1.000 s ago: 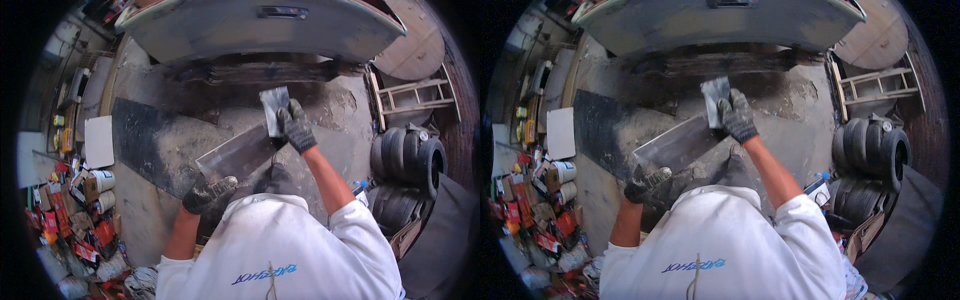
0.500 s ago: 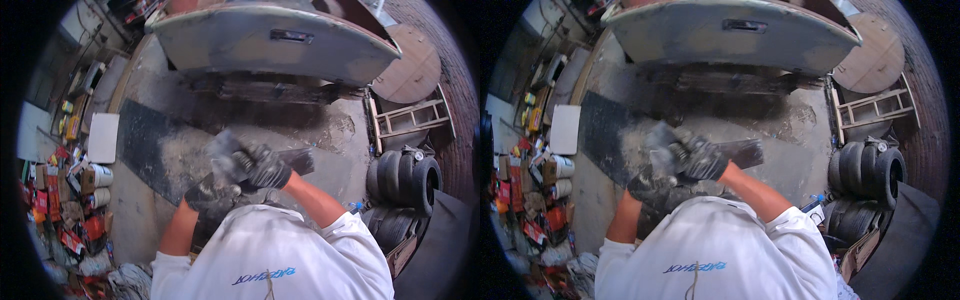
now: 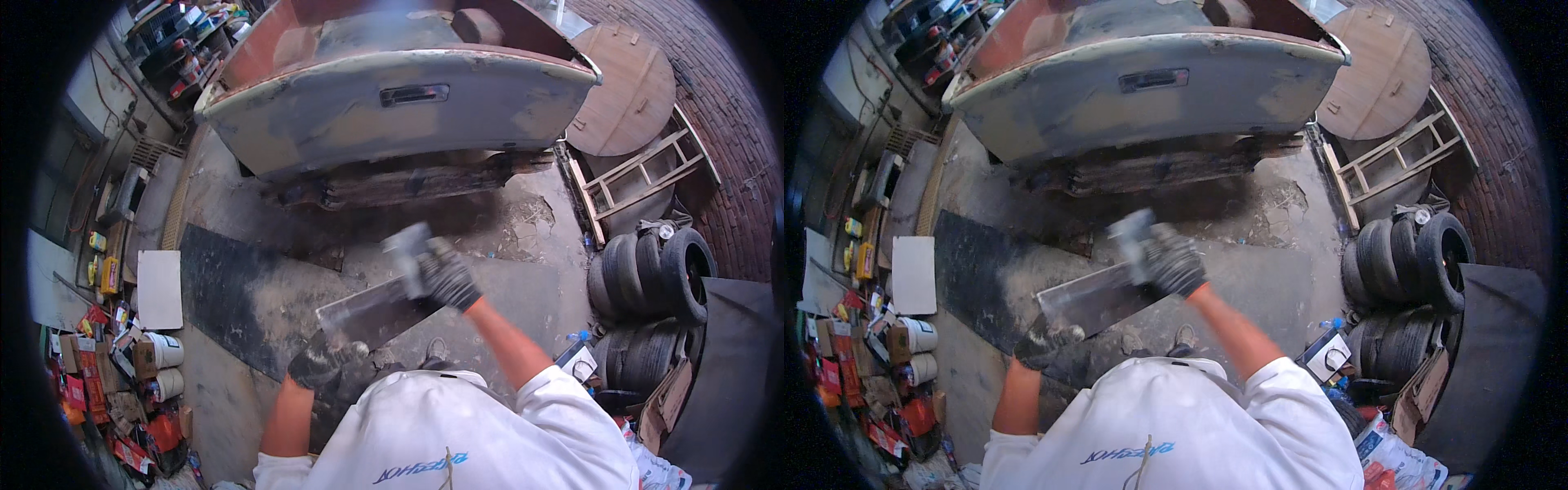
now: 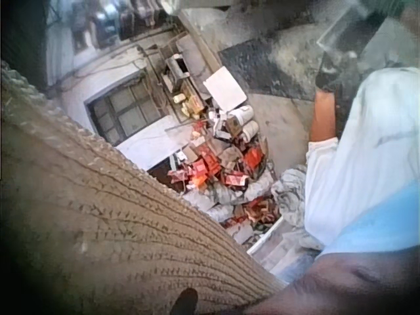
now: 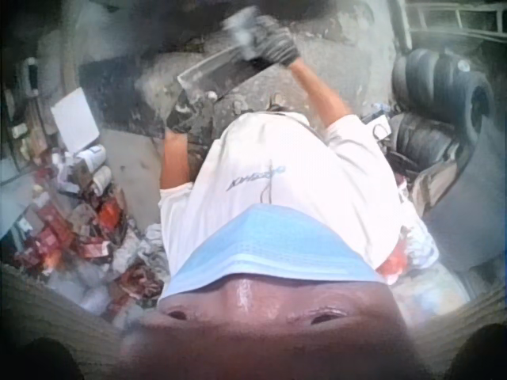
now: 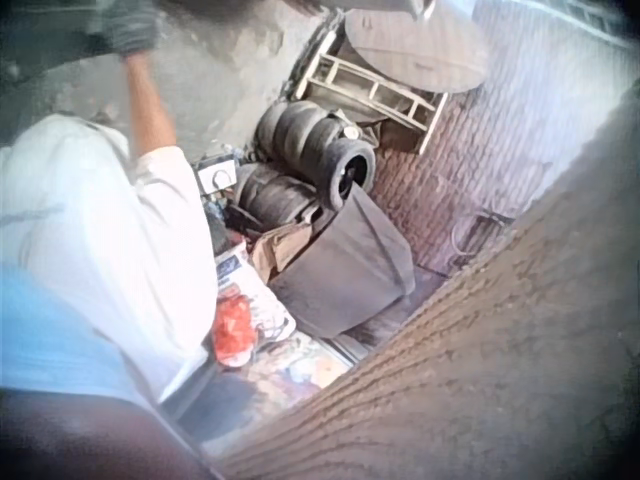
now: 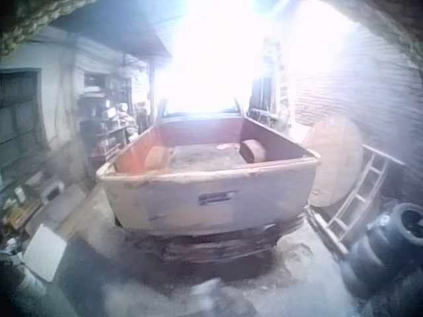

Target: The person sands the surface of a car trunk lid using a sanding block and sandpaper. They repeatedly rub the sanding block across the trunk lid, focusing on smoothing the surface. The person also handles a separate metal panel, sanding it as well.

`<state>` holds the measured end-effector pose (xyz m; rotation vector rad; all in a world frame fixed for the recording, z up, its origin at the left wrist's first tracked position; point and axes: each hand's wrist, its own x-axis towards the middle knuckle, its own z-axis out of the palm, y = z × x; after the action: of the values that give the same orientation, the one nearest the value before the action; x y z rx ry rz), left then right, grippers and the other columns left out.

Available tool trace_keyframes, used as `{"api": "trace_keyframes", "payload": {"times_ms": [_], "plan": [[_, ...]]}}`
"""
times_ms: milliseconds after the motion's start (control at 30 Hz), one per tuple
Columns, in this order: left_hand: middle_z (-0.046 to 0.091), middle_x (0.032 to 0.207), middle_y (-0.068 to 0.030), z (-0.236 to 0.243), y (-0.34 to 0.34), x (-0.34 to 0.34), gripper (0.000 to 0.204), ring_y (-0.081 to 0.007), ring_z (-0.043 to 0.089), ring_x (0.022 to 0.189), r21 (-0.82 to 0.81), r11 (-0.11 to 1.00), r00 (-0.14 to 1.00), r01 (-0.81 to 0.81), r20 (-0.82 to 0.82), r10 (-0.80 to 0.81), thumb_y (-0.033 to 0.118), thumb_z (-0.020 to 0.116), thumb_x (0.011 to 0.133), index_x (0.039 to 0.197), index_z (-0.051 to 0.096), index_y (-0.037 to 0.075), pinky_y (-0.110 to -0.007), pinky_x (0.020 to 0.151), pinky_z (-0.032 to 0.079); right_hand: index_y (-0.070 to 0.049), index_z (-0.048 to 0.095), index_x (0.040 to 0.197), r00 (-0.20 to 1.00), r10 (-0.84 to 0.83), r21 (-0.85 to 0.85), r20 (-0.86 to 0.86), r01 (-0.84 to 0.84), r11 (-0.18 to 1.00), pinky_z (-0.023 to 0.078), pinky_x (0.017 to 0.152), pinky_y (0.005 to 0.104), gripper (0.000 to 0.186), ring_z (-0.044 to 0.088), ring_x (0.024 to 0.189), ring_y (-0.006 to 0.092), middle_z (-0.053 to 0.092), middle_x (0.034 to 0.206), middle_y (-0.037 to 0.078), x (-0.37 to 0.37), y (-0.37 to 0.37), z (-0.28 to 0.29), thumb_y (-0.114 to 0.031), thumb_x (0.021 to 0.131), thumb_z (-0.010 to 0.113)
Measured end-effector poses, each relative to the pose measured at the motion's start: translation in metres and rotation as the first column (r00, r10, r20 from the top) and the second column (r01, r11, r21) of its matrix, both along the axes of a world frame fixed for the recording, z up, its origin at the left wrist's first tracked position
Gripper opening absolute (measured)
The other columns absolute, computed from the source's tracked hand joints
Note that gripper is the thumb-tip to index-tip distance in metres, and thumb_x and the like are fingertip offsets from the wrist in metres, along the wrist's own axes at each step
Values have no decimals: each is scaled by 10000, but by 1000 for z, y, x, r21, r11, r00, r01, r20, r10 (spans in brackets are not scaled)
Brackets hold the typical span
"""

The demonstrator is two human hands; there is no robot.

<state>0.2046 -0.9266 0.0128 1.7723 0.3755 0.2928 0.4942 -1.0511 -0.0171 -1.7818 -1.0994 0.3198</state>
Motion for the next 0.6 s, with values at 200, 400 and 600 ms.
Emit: {"api": "trace_keyframes", "payload": {"times_ms": [200, 400, 600], "plan": [[621, 1000, -56, -4, 3, 11, 406, -180, 581, 941, -496, 865, 987, 69, 161, 14, 120, 710, 848, 1205, 550, 11, -315, 887, 476, -14, 576, 1098, 988, -27, -291, 151, 70, 954, 442, 916, 455, 287, 564, 1007, 346, 599, 1093, 196, -8, 1, -6, -246, 933, 544], [600, 1072, -32, 22, -3, 31, 504, -141, 543, 974, -291, 955, 986, -65, -165, 17, 115, 763, 804, 1241, 527, 34, -301, 853, 471, -25, 579, 1032, 946, 25, -28, 324, -17, 999, 478, 791, 460, 253, 591, 876, 393, 616, 943, 223, -21, -6, -12, -251, 920, 551], [607, 1120, -61, 8, -11, 20, 437, -160, 568, 966, -716, 697, 998, 38, 65, 13, 108, 642, 872, 1283, 508, 42, -301, 855, 496, -25, 536, 1173, 978, -169, -450, 119, 205, 869, 397, 969, 466, 369, 525, 1065, 367, 556, 1113, 208, 55, -34, -54, -331, 971, 492]]}}
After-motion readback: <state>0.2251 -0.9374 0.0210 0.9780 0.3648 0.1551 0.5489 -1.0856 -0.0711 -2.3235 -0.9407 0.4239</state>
